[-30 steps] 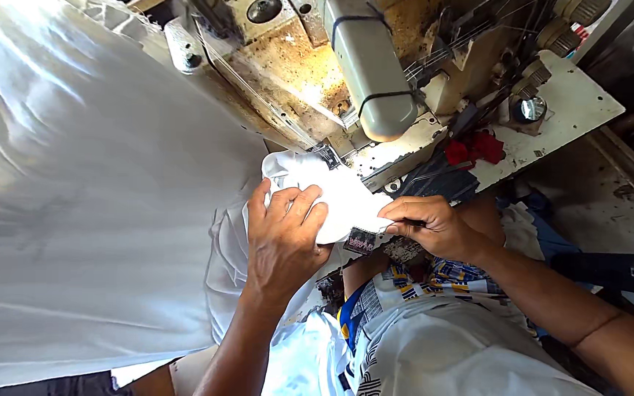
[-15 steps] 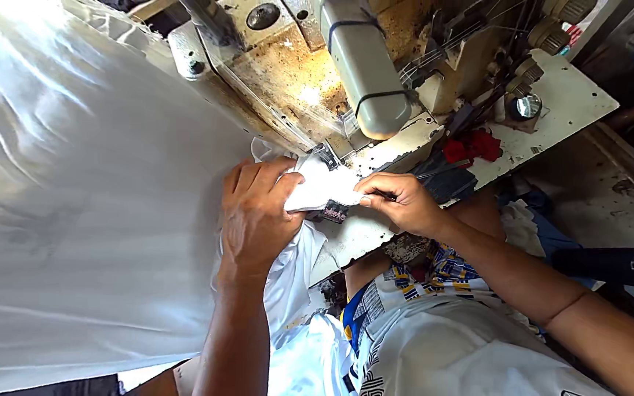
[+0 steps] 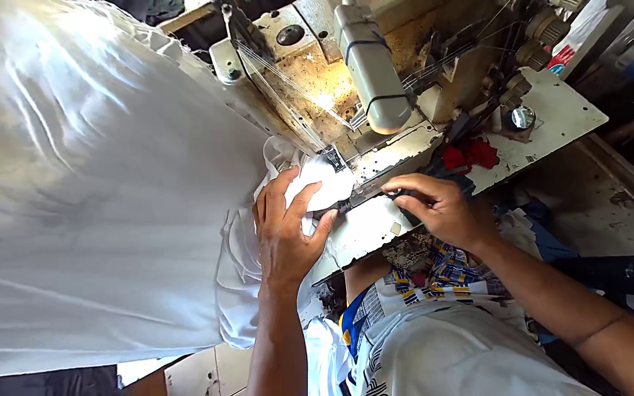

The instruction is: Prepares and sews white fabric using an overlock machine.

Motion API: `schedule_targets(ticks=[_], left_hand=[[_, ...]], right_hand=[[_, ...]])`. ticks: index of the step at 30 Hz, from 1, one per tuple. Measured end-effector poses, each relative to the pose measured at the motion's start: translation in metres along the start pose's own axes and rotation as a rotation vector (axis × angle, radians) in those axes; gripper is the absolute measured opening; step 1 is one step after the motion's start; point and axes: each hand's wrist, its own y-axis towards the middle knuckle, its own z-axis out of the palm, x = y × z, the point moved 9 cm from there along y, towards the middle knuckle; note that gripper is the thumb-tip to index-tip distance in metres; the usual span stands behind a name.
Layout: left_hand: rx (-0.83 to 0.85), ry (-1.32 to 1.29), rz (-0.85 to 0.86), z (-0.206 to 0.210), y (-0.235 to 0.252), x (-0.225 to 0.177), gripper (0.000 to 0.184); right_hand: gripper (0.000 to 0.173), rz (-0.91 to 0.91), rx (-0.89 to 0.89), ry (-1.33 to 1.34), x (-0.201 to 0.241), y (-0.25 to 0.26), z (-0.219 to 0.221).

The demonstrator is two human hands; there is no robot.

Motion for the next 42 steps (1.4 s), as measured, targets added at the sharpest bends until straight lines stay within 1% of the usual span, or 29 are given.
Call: schedule_targets(ticks=[2, 4, 6, 8, 12, 15, 18, 20, 22, 24, 26, 28, 29, 31, 33, 35, 37, 39, 42], left_hand=[[-0.069, -0.05, 0.012, -0.008, 0.002, 0.0, 0.046], [-0.174, -0.055, 0.012, -0.02, 0.007, -0.001, 0.038], [-0.26, -0.035, -0.019, -0.032, 0.016, 0.001, 0.031], [-0.285, -0.037, -0.086, -0.04, 0.029, 0.008, 0.029], [-0.216, -0.073, -0.266, -0.04, 0.055, 0.03, 0.04], [-0.085, -0.105, -0.436, -0.03, 0.07, 0.043, 0.049], [0.059, -0.116, -0.517, -0.016, 0.081, 0.05, 0.063], [0.141, -0.119, -0.538, -0.006, 0.085, 0.053, 0.07], [0.174, -0.125, -0.527, 0.004, 0.087, 0.053, 0.076], [0.169, -0.124, -0.519, 0.013, 0.087, 0.054, 0.08], [0.153, -0.097, -0.527, 0.021, 0.084, 0.052, 0.076], [0.123, -0.01, -0.531, 0.026, 0.078, 0.046, 0.066], [0.099, 0.045, -0.51, 0.027, 0.074, 0.039, 0.058], [0.062, 0.13, -0.457, 0.028, 0.067, 0.026, 0.045], [0.045, 0.153, -0.436, 0.027, 0.064, 0.021, 0.041], [0.035, 0.139, -0.422, 0.024, 0.059, 0.017, 0.043], [0.013, 0.131, -0.418, 0.023, 0.057, 0.018, 0.043], [-0.006, 0.114, -0.427, 0.024, 0.057, 0.022, 0.045], [0.03, 0.092, -0.475, 0.031, 0.066, 0.036, 0.05]], right_hand=[[0.022, 0.021, 0.007, -0.045, 0.003, -0.01, -0.025], [0.021, 0.03, -0.009, -0.092, 0.008, -0.017, -0.053], [0.021, 0.024, -0.071, -0.16, 0.017, -0.019, -0.084], [0.021, 0.003, -0.14, -0.238, 0.03, -0.018, -0.114], [0.026, -0.004, -0.278, -0.319, 0.035, -0.014, -0.177], [0.025, -0.003, -0.389, -0.288, 0.037, -0.001, -0.218], [0.027, 0.032, -0.539, -0.27, 0.029, 0.017, -0.261], [0.029, 0.071, -0.637, -0.241, 0.017, 0.031, -0.288], [0.029, 0.124, -0.659, -0.159, 0.001, 0.051, -0.309], [0.03, 0.19, -0.577, -0.064, -0.014, 0.078, -0.319], [0.03, 0.221, -0.427, 0.054, -0.027, 0.104, -0.317], [0.019, 0.224, -0.272, 0.149, -0.035, 0.126, -0.307], [0.017, 0.22, -0.201, 0.166, -0.037, 0.134, -0.302], [0.024, 0.222, -0.102, 0.207, -0.044, 0.144, -0.299], [0.019, 0.254, -0.097, 0.2, -0.049, 0.147, -0.305], [0.027, 0.319, -0.126, 0.153, -0.05, 0.149, -0.307], [0.03, 0.395, -0.192, 0.091, -0.054, 0.151, -0.312], [0.025, 0.448, -0.277, 0.011, -0.056, 0.155, -0.317], [0.028, 0.587, -0.414, -0.196, -0.046, 0.159, -0.312]])
